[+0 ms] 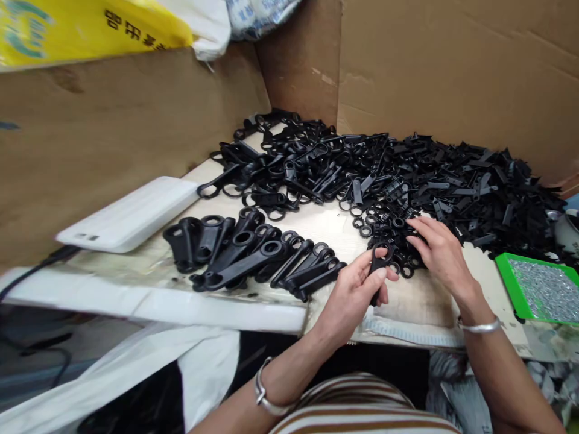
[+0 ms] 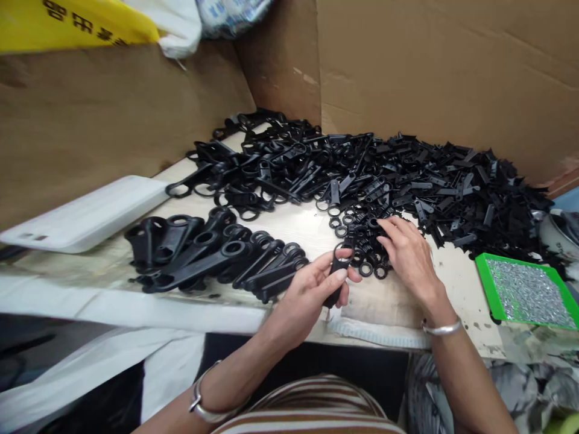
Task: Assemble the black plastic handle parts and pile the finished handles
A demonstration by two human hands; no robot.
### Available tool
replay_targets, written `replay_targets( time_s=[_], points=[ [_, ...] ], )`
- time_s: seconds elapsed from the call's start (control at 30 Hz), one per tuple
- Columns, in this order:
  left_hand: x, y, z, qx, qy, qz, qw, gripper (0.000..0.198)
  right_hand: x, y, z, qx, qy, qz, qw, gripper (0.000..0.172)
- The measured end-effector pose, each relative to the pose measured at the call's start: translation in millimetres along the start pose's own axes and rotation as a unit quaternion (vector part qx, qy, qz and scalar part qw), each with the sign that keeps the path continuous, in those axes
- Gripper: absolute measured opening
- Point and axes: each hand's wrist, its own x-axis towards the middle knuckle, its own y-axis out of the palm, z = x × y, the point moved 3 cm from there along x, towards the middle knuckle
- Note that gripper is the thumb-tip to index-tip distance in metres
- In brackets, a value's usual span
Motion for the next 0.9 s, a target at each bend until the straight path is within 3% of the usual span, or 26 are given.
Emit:
replay_targets(
  time_s=[0.13, 0.23, 0.4, 0.53, 0.7, 0.9],
  points=[
    [2.2, -3.0, 6.8, -0.031, -0.016, 0.004, 0.999, 0.043, 33.4, 20.8, 1.0, -0.096, -0.081, 0.115, 0.985, 0.031],
    [2.8, -8.6, 9.1, -0.071, -0.035, 0.0, 0.997, 0.042, 41.5, 27.2, -9.0, -0.082, -0.082, 0.131, 0.985, 0.028],
    [6.1, -12.6, 12.5, -0.136, -0.057, 0.009, 0.989, 0.046, 22.0, 11.5, -17.1, 0.064, -0.044, 0.083, 0.994, 0.029],
    [8.9, -7.7, 14.2, -0.144, -0.054, 0.037, 0.987, 0.054, -7.7, -1.0, 16.3, 0.2, -0.026, 0.011, 0.979, 0.024],
    [7.7, 0.4, 11.1, -0.128, -0.023, 0.07, 0.989, 0.055, -23.0, 8.3, 51.0, 0.18, -0.065, -0.04, 0.981, 0.025],
    [2.9, -1.1, 8.1, -0.006, 0.045, 0.081, 0.996, 0.049, -27.4, 14.1, 51.1, 0.117, -0.107, -0.06, 0.986, 0.028]
  ],
)
